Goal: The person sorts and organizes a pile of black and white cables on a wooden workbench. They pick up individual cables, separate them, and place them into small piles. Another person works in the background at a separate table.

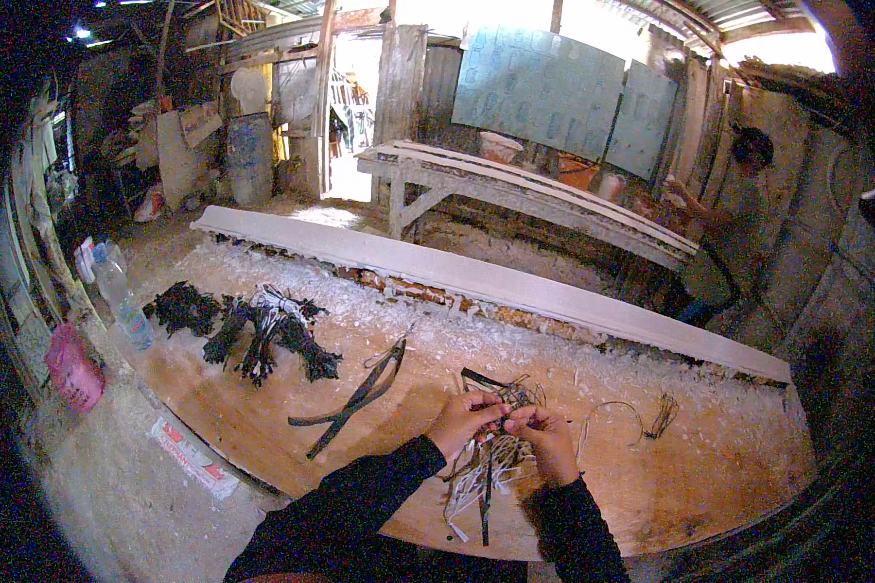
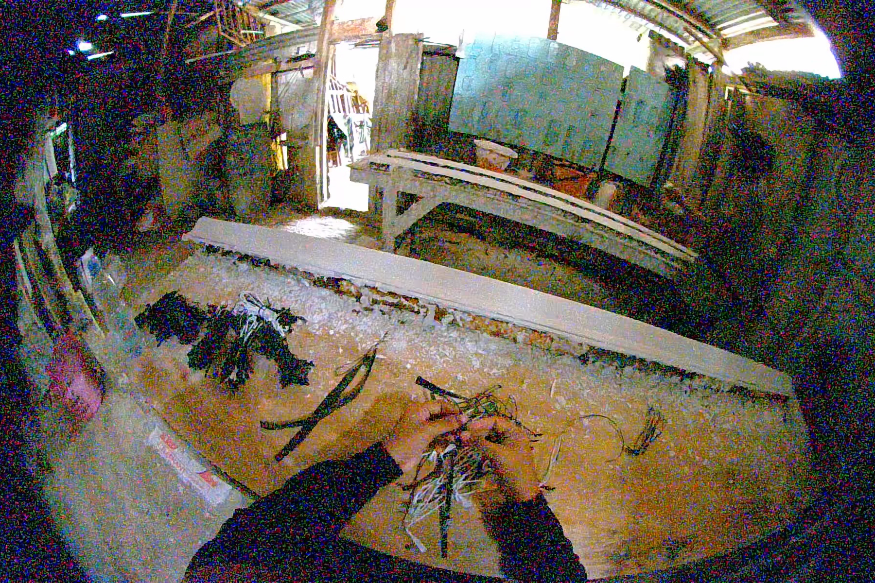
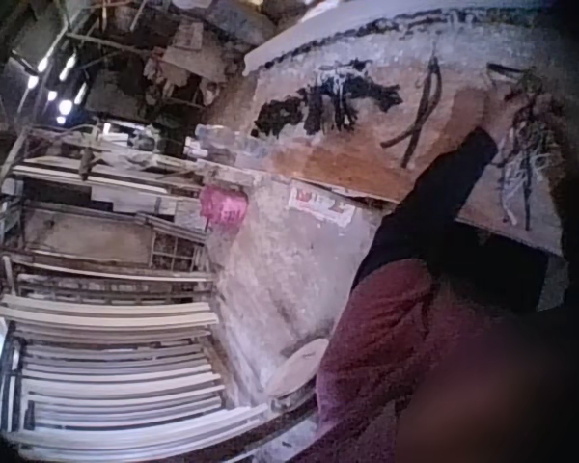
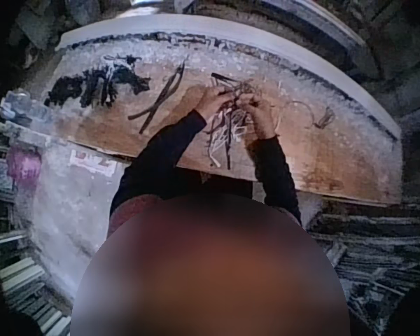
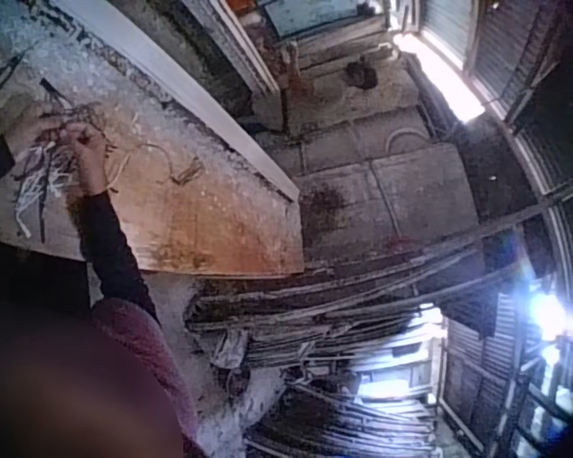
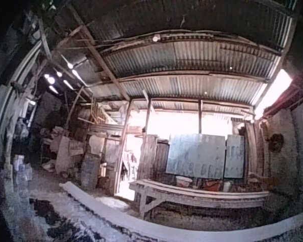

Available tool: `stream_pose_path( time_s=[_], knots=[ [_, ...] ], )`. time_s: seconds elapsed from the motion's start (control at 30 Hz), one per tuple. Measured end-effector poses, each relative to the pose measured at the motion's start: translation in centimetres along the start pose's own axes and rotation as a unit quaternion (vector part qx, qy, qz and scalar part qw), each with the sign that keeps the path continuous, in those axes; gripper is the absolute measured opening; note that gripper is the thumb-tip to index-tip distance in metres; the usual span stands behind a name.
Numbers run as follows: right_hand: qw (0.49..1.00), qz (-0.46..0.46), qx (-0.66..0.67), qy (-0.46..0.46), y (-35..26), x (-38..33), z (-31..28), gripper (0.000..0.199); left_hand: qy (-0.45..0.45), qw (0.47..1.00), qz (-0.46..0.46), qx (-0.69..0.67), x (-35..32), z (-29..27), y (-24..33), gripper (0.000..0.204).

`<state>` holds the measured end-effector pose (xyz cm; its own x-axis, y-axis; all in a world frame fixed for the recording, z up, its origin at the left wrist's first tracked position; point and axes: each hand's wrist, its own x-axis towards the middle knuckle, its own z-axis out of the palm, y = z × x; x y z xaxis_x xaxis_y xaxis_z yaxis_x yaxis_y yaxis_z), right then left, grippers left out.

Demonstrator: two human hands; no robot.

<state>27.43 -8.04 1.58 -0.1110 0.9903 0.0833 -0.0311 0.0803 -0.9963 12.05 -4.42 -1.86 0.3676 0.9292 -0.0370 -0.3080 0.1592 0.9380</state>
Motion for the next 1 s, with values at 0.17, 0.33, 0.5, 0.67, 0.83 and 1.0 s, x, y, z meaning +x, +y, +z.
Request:
stream_pose_path(
  time_s=[0.17, 0.33, 0.5, 0.67, 0.83, 1.0],
  knots=[
    [0.998, 0.018, 0.064, -0.001, 0.4, 0.0, -0.2, 0.006, -0.024, 0.999, 0.001, -0.038, -0.3, 0.0, 0.4, 0.009],
    [1.0, -0.011, -0.011, -0.021, 0.9, 0.3, -0.7, 0.003, -0.035, 0.998, 0.008, -0.044, -0.5, 0.2, 0.7, 0.01],
    [1.0, -0.008, -0.023, -0.01, 1.3, 0.4, -0.9, 0.005, -0.03, 0.999, 0.013, -0.032, -0.4, 0.3, 0.7, 0.009],
    [1.0, -0.005, 0.011, -0.025, 1.2, 0.3, -0.8, 0.004, -0.032, 0.999, 0.021, -0.01, -0.2, 0.1, 0.2, 0.016],
    [0.998, 0.0, 0.014, -0.062, 1.5, 0.3, -0.8, 0.004, -0.005, 0.997, 0.059, 0.053, 0.1, 0.0, 0.0, 0.016],
    [0.997, 0.025, -0.002, -0.071, 2.3, 0.2, -1.0, 0.004, 0.033, 0.999, 0.042, 0.006, 0.3, -0.9, 0.9, 0.014]
  ],
)
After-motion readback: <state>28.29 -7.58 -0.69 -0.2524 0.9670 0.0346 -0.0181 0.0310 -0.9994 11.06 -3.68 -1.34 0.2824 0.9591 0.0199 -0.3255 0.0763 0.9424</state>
